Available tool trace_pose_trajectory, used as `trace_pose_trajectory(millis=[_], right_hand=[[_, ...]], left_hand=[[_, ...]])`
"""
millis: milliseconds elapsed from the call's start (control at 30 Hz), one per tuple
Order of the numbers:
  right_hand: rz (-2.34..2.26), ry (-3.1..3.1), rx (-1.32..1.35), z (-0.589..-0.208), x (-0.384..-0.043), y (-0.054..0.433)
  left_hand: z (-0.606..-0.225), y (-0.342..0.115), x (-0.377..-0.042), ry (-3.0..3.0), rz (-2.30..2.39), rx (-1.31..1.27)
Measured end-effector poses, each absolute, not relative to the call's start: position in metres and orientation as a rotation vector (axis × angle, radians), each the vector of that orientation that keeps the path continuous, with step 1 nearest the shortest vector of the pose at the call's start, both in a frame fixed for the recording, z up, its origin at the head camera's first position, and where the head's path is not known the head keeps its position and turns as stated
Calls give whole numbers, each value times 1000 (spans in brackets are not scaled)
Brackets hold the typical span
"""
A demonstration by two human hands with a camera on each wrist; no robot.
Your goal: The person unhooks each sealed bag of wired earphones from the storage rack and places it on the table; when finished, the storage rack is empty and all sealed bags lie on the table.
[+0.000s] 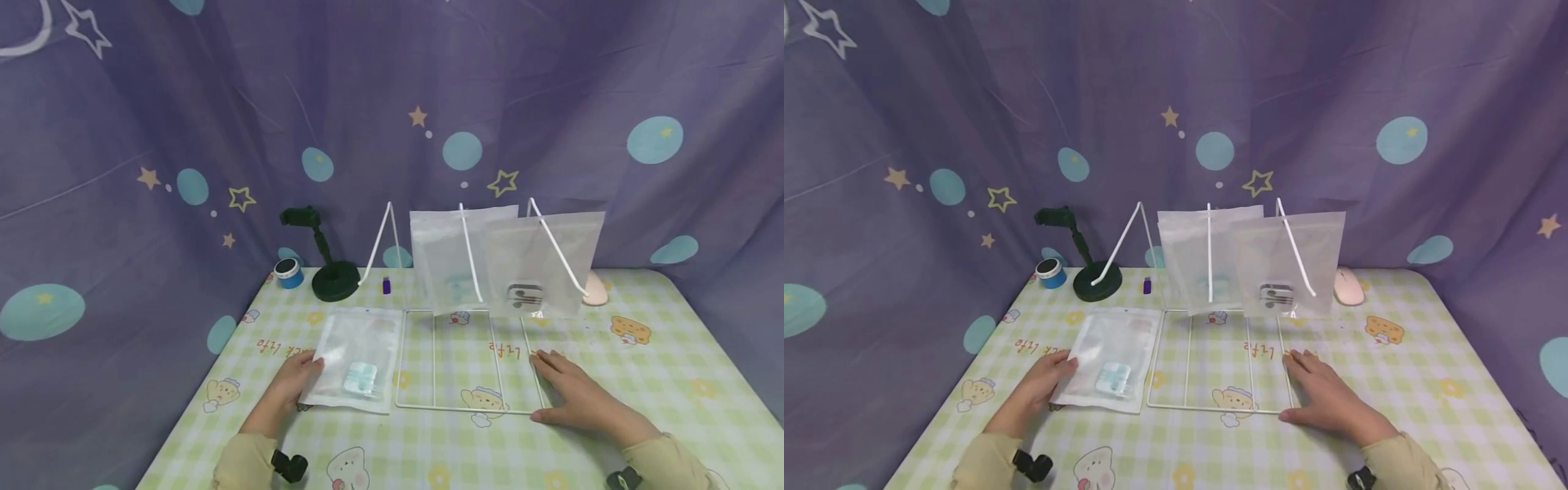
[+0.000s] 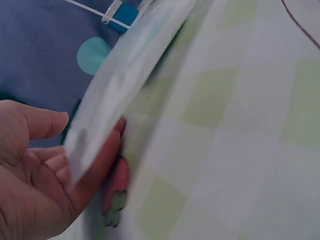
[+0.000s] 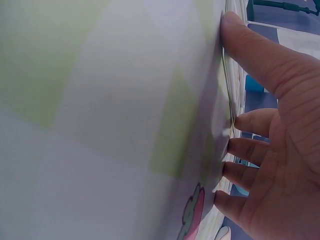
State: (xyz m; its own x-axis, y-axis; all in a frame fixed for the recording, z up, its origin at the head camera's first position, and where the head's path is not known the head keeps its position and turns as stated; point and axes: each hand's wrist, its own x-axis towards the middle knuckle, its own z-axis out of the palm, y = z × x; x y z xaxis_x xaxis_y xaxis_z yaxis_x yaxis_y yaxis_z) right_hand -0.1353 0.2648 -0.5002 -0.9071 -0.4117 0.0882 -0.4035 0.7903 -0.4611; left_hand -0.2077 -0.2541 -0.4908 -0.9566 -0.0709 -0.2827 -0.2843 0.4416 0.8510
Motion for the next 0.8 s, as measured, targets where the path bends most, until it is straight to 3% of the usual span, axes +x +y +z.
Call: trace_pose_trajectory(millis=[467,800], right_hand=[[-752,2951,-663,-500,-134,264],[-763,2967,-677,-503,-136,265]], left_hand=[[-449,-247,-189,2821,1140,-43],[-433,-186,-195,2933,1149,276]])
